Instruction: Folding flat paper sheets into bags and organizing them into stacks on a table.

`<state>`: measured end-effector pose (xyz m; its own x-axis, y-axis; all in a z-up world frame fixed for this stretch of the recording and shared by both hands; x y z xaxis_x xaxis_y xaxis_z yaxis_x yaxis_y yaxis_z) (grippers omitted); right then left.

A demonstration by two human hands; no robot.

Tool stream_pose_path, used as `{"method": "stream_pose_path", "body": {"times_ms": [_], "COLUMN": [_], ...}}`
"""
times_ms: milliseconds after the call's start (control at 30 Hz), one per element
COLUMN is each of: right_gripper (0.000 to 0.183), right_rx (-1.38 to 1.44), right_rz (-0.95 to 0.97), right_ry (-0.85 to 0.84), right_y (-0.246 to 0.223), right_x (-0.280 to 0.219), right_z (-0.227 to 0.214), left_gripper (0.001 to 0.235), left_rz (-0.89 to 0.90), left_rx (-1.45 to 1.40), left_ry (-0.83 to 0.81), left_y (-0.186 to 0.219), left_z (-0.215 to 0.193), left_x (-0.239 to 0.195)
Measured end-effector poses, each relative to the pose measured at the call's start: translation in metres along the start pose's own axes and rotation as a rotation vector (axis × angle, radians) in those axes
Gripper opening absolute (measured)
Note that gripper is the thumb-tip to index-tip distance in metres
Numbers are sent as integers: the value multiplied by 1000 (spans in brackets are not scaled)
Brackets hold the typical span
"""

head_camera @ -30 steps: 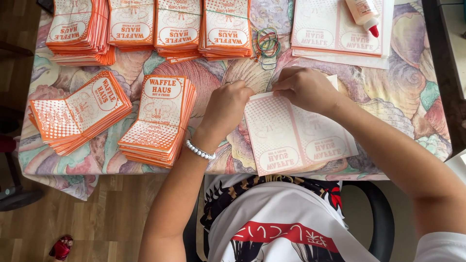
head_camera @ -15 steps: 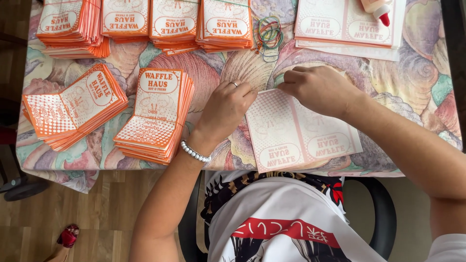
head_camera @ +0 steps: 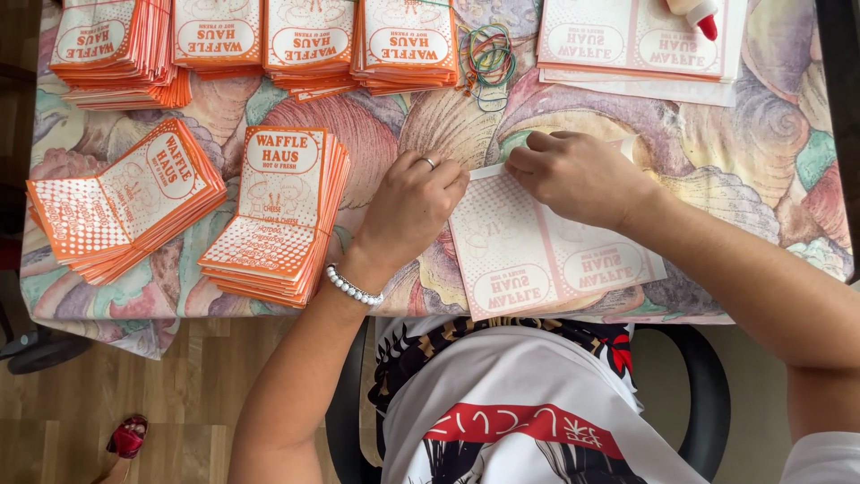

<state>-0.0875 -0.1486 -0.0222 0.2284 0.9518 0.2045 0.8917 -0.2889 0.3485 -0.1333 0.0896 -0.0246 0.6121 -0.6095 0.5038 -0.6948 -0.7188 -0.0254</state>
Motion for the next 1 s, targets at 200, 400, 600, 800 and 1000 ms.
{"method": "stream_pose_path", "body": {"times_ms": [200, 400, 600, 800, 1000], "right_gripper": [22, 16, 13, 15, 17], "right_rx": [-12, -1, -15, -73, -128], "right_rz": [-39, -12, 9, 4, -9], "right_ry": [-68, -21, -75, -93, -102], "right_y": [-2, -3, -1, -5, -10], "right_x": [5, 8, 13, 18, 13], "right_z": [-9, -32, -25, -31, -25], "left_gripper": [11, 11, 8, 8, 8], "left_rz": [4, 24, 20, 7, -32], "left_rx": [82, 102, 107, 123, 140], "left_ry": [21, -19, -50, -52, -108], "left_y": [6, 6, 8, 12, 19], "left_z": [-1, 7, 3, -3, -4], "left_x": [0, -3, 2, 2, 0]}}
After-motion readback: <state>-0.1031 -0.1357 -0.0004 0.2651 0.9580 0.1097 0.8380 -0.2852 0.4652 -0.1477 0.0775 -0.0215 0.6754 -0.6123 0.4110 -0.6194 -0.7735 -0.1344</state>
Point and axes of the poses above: each hand's wrist, its own x-axis towards the middle knuckle, its own z-axis out of the palm, y = z × x, the point moved 1 cm from there along x, towards the middle knuckle, and after that the axes turned 5 degrees about -z, right-handed, at the moved point
